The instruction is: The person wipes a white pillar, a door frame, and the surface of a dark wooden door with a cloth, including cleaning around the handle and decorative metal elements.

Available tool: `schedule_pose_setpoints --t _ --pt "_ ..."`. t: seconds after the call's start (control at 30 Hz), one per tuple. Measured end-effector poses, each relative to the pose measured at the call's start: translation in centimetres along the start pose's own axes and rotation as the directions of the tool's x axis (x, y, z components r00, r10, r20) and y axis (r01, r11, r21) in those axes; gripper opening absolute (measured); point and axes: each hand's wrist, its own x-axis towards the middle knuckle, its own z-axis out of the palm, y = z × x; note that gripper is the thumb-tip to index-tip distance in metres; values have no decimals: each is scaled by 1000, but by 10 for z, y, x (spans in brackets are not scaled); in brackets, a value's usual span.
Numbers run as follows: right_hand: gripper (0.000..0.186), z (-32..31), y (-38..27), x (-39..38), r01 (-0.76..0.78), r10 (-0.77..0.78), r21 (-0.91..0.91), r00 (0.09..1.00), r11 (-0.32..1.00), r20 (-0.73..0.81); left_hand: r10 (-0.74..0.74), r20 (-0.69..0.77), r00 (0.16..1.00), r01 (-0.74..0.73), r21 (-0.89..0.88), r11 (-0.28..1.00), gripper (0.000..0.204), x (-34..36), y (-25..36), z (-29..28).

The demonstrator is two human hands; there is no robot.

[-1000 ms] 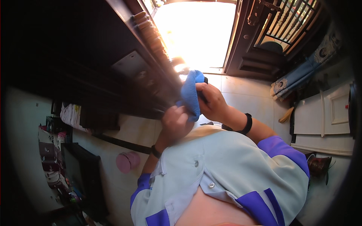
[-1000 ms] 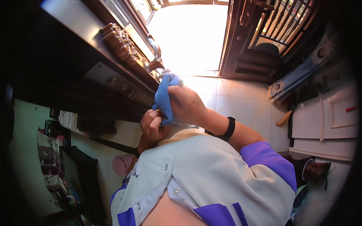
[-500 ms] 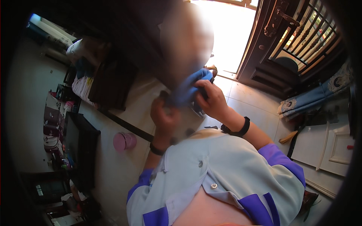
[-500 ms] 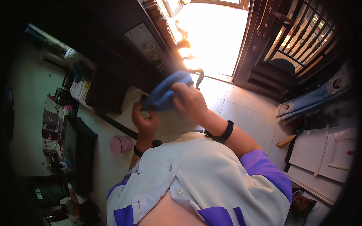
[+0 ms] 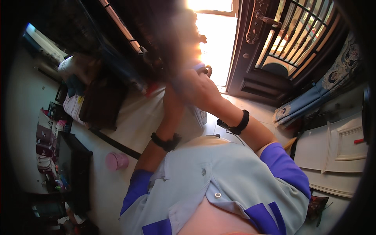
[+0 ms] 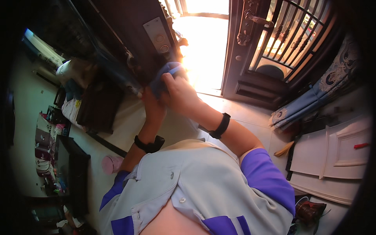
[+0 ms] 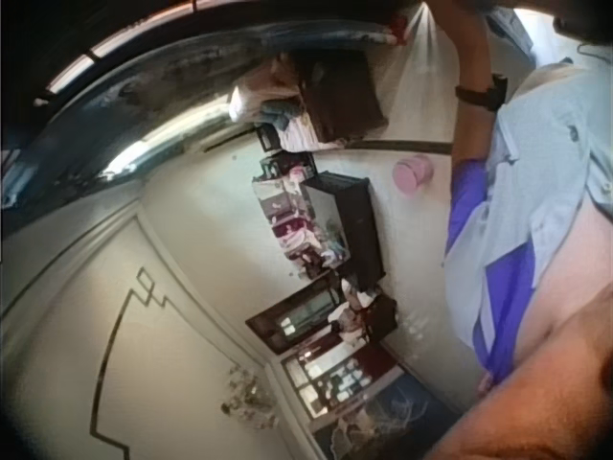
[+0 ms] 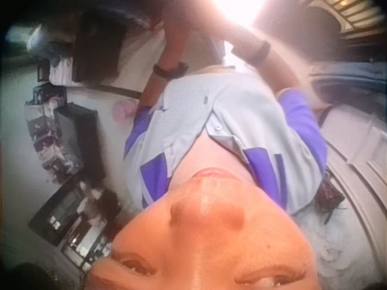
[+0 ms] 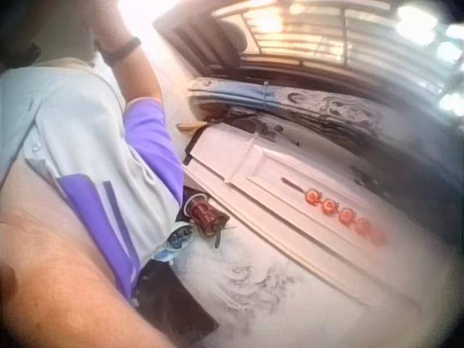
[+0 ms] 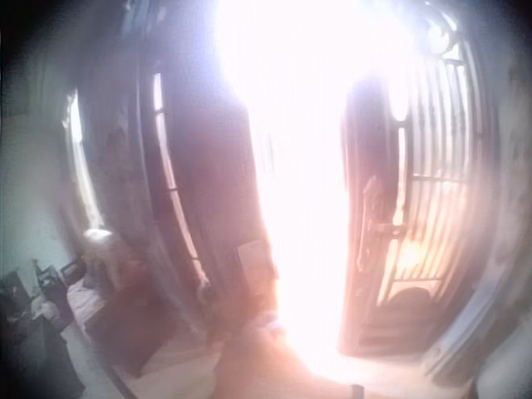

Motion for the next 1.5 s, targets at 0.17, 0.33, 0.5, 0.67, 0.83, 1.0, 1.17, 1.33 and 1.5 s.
schedule_pose_setpoints --t 0.17,0.33,0.5,0.67,0.83,1.0,1.17,1.33,1.5 --pt "42 -34 9 -14 -298 307 183 951 937 -22 -30 3 1000 29 175 984 39 19 -6 34" --pt "39 -47 42 -12 -368 402 199 900 908 -171 145 114 983 -149 33 988 27 37 -22 59" --pt "37 -53 82 -8 -451 493 199 791 870 -362 362 159 918 -378 81 922 26 64 -36 74" --pt "34 -58 133 -10 -463 627 449 696 764 -350 593 303 746 -599 -85 796 25 110 -43 78" --pt "28 -59 147 6 -391 664 541 515 745 -542 607 470 641 -576 -229 785 26 155 -60 93" --pt "25 -65 150 28 -441 720 571 368 692 -588 641 547 538 -562 -333 757 15 200 -84 118" --pt "22 -47 126 40 -595 446 151 388 790 -806 794 472 383 -657 -465 594 12 234 -82 112" --pt "40 -63 122 102 -550 274 -299 730 780 -626 826 188 531 -742 -367 561 27 270 -75 86" --pt "42 -75 152 150 -498 262 -492 842 714 -471 742 197 641 -691 -274 669 23 302 -76 83"
